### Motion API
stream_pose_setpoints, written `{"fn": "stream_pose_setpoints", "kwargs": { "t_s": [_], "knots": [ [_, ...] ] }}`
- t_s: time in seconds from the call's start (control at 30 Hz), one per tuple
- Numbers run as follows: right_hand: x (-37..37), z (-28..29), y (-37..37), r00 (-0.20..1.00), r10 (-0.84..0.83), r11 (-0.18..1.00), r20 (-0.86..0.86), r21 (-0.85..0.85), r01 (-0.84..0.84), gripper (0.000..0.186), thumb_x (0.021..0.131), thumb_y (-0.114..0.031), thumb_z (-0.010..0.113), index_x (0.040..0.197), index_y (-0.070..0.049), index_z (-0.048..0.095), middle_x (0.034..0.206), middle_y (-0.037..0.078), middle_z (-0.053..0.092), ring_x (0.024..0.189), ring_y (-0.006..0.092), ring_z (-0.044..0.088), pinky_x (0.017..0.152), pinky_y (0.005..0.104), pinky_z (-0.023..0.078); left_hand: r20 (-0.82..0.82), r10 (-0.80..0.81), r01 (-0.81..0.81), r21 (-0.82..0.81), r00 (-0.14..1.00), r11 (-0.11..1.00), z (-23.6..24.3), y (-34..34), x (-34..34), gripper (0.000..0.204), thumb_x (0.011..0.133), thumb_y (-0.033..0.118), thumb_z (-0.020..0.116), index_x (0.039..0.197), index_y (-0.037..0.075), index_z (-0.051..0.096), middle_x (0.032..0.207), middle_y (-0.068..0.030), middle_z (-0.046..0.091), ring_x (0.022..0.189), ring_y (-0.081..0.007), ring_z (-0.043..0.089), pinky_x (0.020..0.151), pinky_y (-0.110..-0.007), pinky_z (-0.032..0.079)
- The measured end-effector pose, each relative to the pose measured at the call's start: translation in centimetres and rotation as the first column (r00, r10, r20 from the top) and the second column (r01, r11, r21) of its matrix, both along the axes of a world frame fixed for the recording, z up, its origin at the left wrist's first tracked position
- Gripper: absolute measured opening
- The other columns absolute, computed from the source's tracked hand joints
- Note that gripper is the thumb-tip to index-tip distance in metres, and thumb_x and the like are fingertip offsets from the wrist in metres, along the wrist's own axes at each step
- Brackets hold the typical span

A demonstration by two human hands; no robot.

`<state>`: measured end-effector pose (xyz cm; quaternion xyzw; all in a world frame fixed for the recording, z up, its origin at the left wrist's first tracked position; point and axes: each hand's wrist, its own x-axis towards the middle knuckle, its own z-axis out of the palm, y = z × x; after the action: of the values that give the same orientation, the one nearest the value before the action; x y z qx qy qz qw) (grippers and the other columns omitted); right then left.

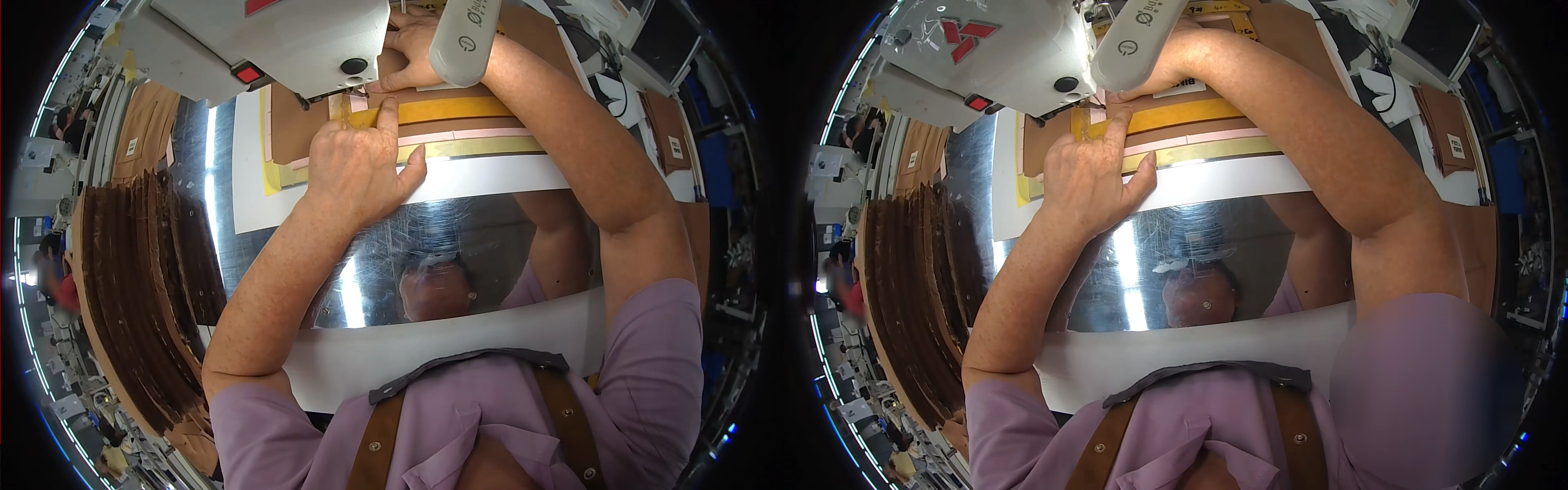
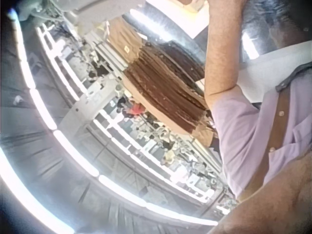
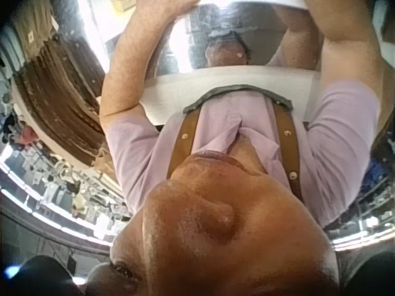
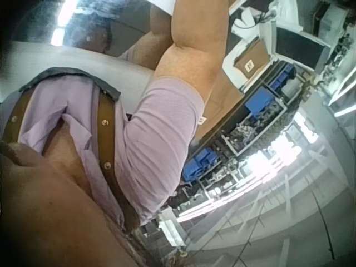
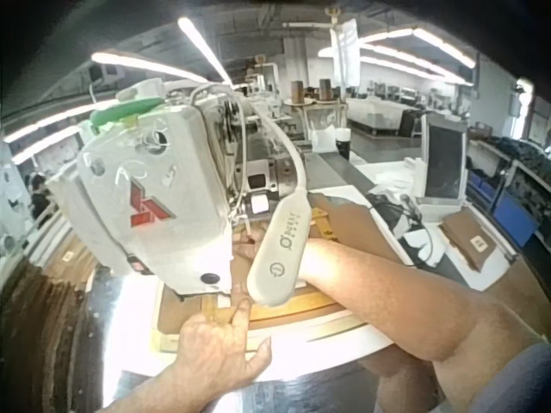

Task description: Sewing leather patches onto larger leather panels using an industrial sewing machine.

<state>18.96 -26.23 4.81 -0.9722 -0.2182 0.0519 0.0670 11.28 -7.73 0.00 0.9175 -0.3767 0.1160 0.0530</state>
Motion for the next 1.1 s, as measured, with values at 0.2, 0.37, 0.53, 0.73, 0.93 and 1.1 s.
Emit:
{"fn": "stream_pose_setpoints", "kwargs": {
  "t_s": [0.2, 0.37, 0.53, 0.73, 0.93, 1.1],
  "knots": [
    [0.8, -0.2, 0.3, 1.000, 0.018, 0.999, 0.001, -0.048, -0.018, 0.059, 0.085, -0.056, 0.066, 0.131, -0.017, 0.067, 0.132, 0.010, 0.065, 0.124, 0.0240, 0.060, 0.102, 0.0432, 0.047, 0.012, -0.036, 0.036, -0.052, 0.999, 0.998, -0.2, -0.2, 0.2, 0.079, 0.088, 0.041, 0.057, 0.143, -0.015, 0.045, 0.050, -0.0126, 0.059, 0.045, -0.0297, 0.059, 0.058, -0.043, 0.051],
    [0.9, -0.3, -0.1, 1.000, 0.030, 0.997, 0.001, -0.072, -0.029, 0.058, 0.088, -0.055, 0.062, 0.133, -0.018, 0.066, 0.135, 0.009, 0.062, 0.127, 0.0239, 0.057, 0.105, 0.0434, 0.044, 0.056, -0.047, 0.052, -0.097, 0.997, 0.994, -0.7, 0.1, 0.4, 0.076, 0.087, 0.039, 0.058, 0.139, -0.015, 0.051, 0.049, -0.0141, 0.058, 0.044, -0.0299, 0.059, 0.058, -0.044, 0.051],
    [0.9, -0.5, -0.4, 1.000, 0.019, 0.996, 0.012, -0.089, -0.018, 0.057, 0.091, -0.054, 0.058, 0.135, -0.018, 0.064, 0.137, 0.009, 0.060, 0.129, 0.0238, 0.055, 0.107, 0.0436, 0.042, 0.028, -0.039, 0.042, -0.087, 0.999, 0.995, -0.4, -0.2, 0.3, 0.071, 0.086, 0.038, 0.059, 0.133, -0.015, 0.056, 0.048, -0.0140, 0.058, 0.044, -0.0286, 0.060, 0.058, -0.043, 0.052],
    [1.1, -0.5, -0.4, 1.000, -0.006, 0.995, 0.026, -0.104, 0.009, 0.056, 0.094, -0.053, 0.053, 0.137, -0.018, 0.063, 0.140, 0.008, 0.058, 0.132, 0.0237, 0.052, 0.111, 0.0439, 0.039, 0.066, -0.056, 0.062, -0.091, 0.996, 0.994, -0.8, -0.4, 1.1, 0.067, 0.086, 0.038, 0.059, 0.127, -0.015, 0.061, 0.050, -0.0151, 0.060, 0.044, -0.0278, 0.060, 0.058, -0.042, 0.052],
    [1.2, -0.8, -0.6, 0.999, -0.024, 0.993, 0.037, -0.112, 0.028, 0.055, 0.098, -0.052, 0.048, 0.139, -0.018, 0.061, 0.144, 0.007, 0.055, 0.135, 0.0236, 0.050, 0.114, 0.0441, 0.036, 0.139, -0.092, 0.108, -0.117, 0.986, 0.987, -1.1, 0.2, 1.6, 0.062, 0.086, 0.036, 0.059, 0.121, -0.015, 0.065, 0.053, -0.0183, 0.061, 0.046, -0.0291, 0.061, 0.059, -0.042, 0.053],
    [1.8, -0.9, -1.8, 0.998, -0.042, 0.991, 0.043, -0.126, 0.047, 0.054, 0.101, -0.051, 0.044, 0.141, -0.018, 0.059, 0.146, 0.007, 0.053, 0.138, 0.0236, 0.047, 0.117, 0.0443, 0.033, 0.089, -0.126, 0.137, -0.131, 0.988, 0.982, -1.0, -0.1, 1.3, 0.062, 0.085, 0.036, 0.059, 0.121, -0.014, 0.066, 0.055, -0.0198, 0.063, 0.050, -0.0304, 0.063, 0.060, -0.043, 0.053]
  ]
}}
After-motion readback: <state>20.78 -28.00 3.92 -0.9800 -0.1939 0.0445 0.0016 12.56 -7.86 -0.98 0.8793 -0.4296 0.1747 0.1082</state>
